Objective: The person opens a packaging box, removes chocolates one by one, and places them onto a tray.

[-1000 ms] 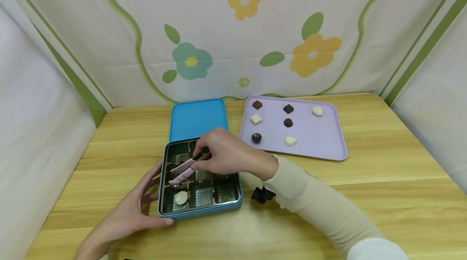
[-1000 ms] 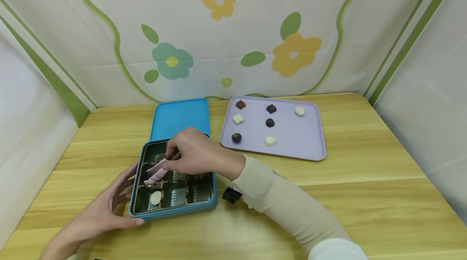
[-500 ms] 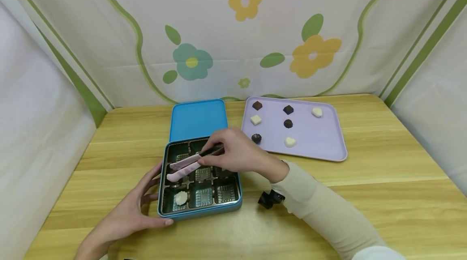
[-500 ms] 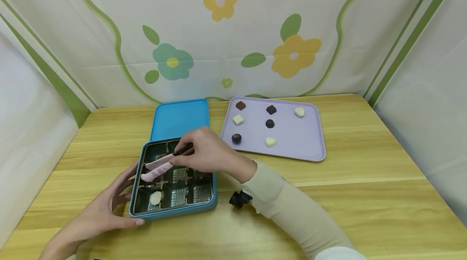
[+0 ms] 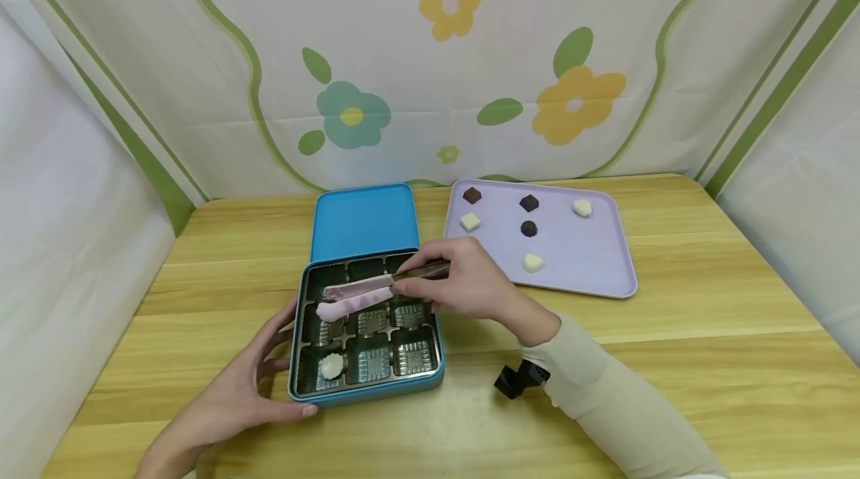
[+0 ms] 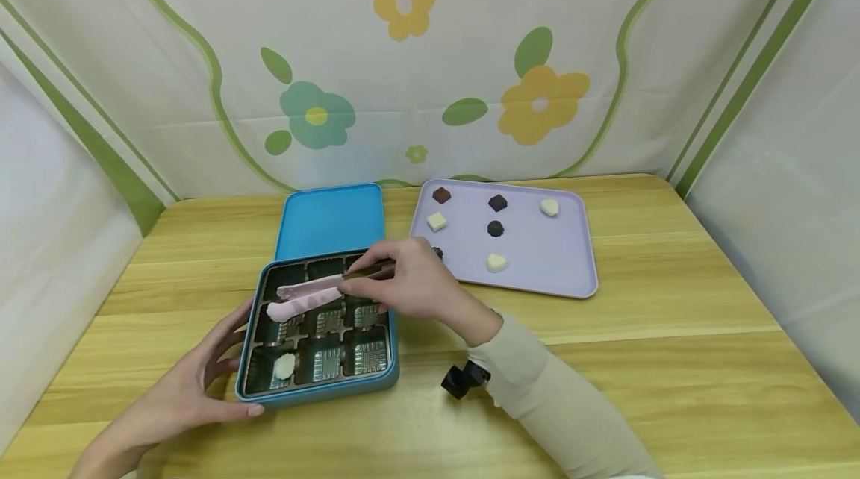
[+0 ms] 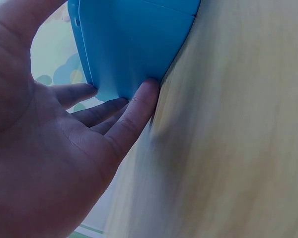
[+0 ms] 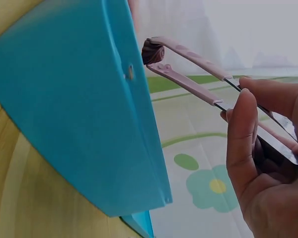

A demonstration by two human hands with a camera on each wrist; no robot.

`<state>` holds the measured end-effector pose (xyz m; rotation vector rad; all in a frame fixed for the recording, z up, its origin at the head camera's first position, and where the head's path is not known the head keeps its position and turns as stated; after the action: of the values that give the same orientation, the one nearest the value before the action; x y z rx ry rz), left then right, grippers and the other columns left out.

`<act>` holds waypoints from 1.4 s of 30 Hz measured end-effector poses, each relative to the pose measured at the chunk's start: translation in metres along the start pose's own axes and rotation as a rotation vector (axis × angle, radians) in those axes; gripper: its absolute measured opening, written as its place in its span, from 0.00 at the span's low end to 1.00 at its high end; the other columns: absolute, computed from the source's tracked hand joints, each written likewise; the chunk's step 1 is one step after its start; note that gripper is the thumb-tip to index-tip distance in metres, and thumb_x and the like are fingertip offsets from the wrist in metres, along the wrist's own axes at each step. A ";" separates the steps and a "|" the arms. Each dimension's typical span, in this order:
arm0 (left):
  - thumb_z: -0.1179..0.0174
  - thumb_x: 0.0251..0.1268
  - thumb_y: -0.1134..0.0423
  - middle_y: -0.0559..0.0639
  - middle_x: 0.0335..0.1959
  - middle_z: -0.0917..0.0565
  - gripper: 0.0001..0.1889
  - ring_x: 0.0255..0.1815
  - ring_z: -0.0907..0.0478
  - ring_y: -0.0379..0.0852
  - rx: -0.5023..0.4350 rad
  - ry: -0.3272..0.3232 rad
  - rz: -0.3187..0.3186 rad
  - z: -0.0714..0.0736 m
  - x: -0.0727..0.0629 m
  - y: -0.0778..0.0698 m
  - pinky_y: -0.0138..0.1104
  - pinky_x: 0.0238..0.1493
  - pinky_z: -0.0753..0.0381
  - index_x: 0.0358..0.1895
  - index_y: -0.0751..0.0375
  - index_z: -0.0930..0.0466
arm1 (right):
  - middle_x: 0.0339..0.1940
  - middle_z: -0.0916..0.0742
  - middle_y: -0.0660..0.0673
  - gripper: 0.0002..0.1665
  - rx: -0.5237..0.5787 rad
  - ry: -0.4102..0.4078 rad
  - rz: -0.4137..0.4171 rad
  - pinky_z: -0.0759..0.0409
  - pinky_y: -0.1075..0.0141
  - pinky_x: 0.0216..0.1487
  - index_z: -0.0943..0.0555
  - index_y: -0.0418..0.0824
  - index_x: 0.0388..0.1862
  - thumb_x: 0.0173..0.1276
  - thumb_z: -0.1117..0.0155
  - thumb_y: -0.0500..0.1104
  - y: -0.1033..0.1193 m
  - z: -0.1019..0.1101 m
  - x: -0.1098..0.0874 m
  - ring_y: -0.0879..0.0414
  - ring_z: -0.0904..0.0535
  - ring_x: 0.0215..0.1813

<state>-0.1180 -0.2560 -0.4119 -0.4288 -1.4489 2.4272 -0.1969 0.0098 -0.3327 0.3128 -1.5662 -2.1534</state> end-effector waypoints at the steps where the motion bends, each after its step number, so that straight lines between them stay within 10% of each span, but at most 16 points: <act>1: 0.14 0.49 0.62 0.64 0.87 0.41 0.71 0.70 0.38 0.15 0.001 0.000 0.001 0.000 0.000 0.000 0.31 0.62 0.19 0.89 0.31 0.58 | 0.34 0.08 0.41 0.09 0.007 -0.005 -0.007 0.15 0.61 0.26 0.08 0.40 0.47 0.70 0.22 0.42 -0.001 0.002 -0.001 0.46 0.14 0.23; 18: 0.14 0.50 0.62 0.62 0.87 0.41 0.71 0.74 0.37 0.26 0.011 0.002 0.018 -0.001 -0.001 0.003 0.31 0.61 0.20 0.89 0.30 0.59 | 0.34 0.09 0.43 0.10 0.049 -0.078 0.038 0.11 0.54 0.29 0.09 0.38 0.51 0.72 0.24 0.37 -0.016 0.045 -0.030 0.50 0.14 0.25; 26: 0.14 0.50 0.62 0.61 0.87 0.42 0.70 0.71 0.39 0.15 0.004 -0.001 0.002 -0.001 -0.002 0.001 0.31 0.62 0.20 0.89 0.30 0.58 | 0.32 0.11 0.35 0.10 0.012 -0.186 0.017 0.11 0.59 0.29 0.09 0.36 0.50 0.72 0.25 0.36 -0.031 0.090 -0.055 0.55 0.14 0.25; 42: 0.14 0.49 0.64 0.62 0.87 0.42 0.71 0.71 0.40 0.14 0.014 -0.004 -0.034 -0.001 -0.002 -0.002 0.30 0.62 0.20 0.90 0.33 0.59 | 0.33 0.07 0.54 0.08 -0.019 -0.428 -0.122 0.12 0.67 0.32 0.09 0.37 0.51 0.75 0.28 0.36 -0.068 0.181 -0.122 0.59 0.13 0.27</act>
<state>-0.1159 -0.2550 -0.4098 -0.3937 -1.4281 2.4117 -0.1854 0.2375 -0.3478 -0.0695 -1.7872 -2.4466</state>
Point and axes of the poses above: each hand's wrist, its own x-axis towards the middle knuckle, its own z-axis out of the back of the hand, y = z × x, the point moved 10 cm from there along x, towards the middle knuckle
